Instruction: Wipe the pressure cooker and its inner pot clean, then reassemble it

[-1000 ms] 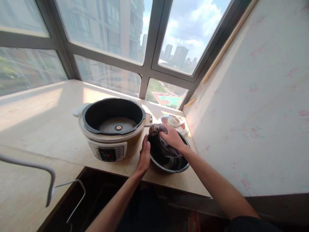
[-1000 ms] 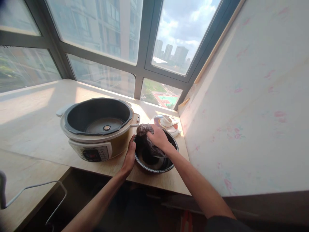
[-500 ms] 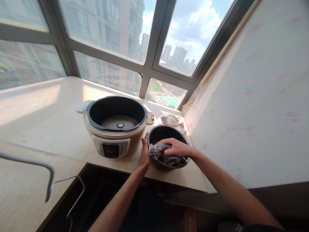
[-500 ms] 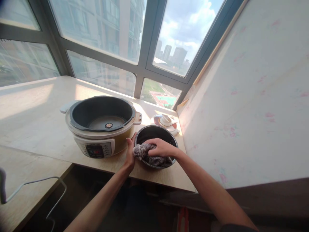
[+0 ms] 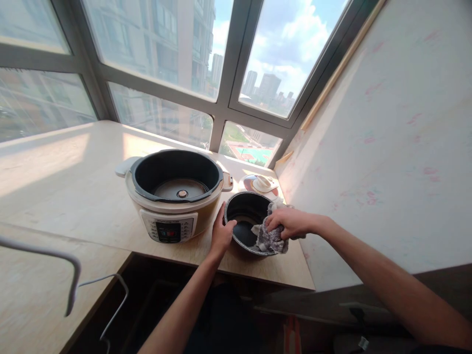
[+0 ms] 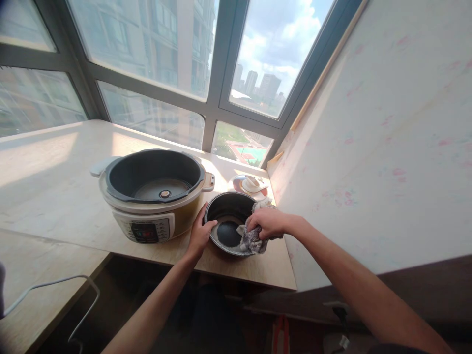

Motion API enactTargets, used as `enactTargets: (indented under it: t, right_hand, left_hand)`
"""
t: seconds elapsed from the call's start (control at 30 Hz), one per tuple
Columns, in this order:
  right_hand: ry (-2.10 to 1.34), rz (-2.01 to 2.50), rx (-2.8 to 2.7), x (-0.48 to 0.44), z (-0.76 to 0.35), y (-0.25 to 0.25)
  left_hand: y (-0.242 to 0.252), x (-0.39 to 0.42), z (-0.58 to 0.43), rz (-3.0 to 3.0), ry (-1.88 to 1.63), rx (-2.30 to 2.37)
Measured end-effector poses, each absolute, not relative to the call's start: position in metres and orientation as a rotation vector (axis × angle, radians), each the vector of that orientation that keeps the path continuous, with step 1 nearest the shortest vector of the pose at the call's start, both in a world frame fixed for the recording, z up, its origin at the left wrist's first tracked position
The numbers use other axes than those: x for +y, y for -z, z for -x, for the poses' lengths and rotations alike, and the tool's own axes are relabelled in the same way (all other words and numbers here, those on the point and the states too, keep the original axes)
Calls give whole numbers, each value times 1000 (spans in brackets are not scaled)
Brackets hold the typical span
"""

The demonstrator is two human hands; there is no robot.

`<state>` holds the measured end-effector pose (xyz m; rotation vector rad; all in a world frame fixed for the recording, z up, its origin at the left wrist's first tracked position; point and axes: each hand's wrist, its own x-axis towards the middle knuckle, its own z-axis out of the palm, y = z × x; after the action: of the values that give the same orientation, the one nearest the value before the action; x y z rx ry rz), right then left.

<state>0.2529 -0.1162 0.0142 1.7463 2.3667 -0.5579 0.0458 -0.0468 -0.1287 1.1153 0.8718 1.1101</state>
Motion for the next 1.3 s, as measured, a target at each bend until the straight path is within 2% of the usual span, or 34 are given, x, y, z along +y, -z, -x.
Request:
enactTargets:
  t: [0.1, 0.37, 0.57, 0.77, 0.93, 1.07, 1.3]
  right_hand:
    - [433, -1543, 2453, -109, -266, -6]
    - [-107, -1538, 2564, -73, -274, 34]
    - [-188, -1699, 2587, -47, -243, 49]
    - [105, -2122, 2729, -43, -207, 66]
    - [798, -2379, 2771, -54, -192, 83]
    - [1242, -2196, 2583, -67, -193, 86]
    - [1226, -1666, 2265, -86, -223, 72]
  left_hand:
    - [130, -46, -45, -1098, -1116, 864]
    - [135, -47, -44, -1135, -1122, 846]
    - [134, -49, -46, -1123, -1135, 867]
    - [133, -53, -48, -1110, -1135, 871]
    - [137, -57, -51, -1109, -1161, 855]
    - [139, -58, -53, -1129, -1200, 865]
    - [138, -57, -53, -1126, -1222, 867]
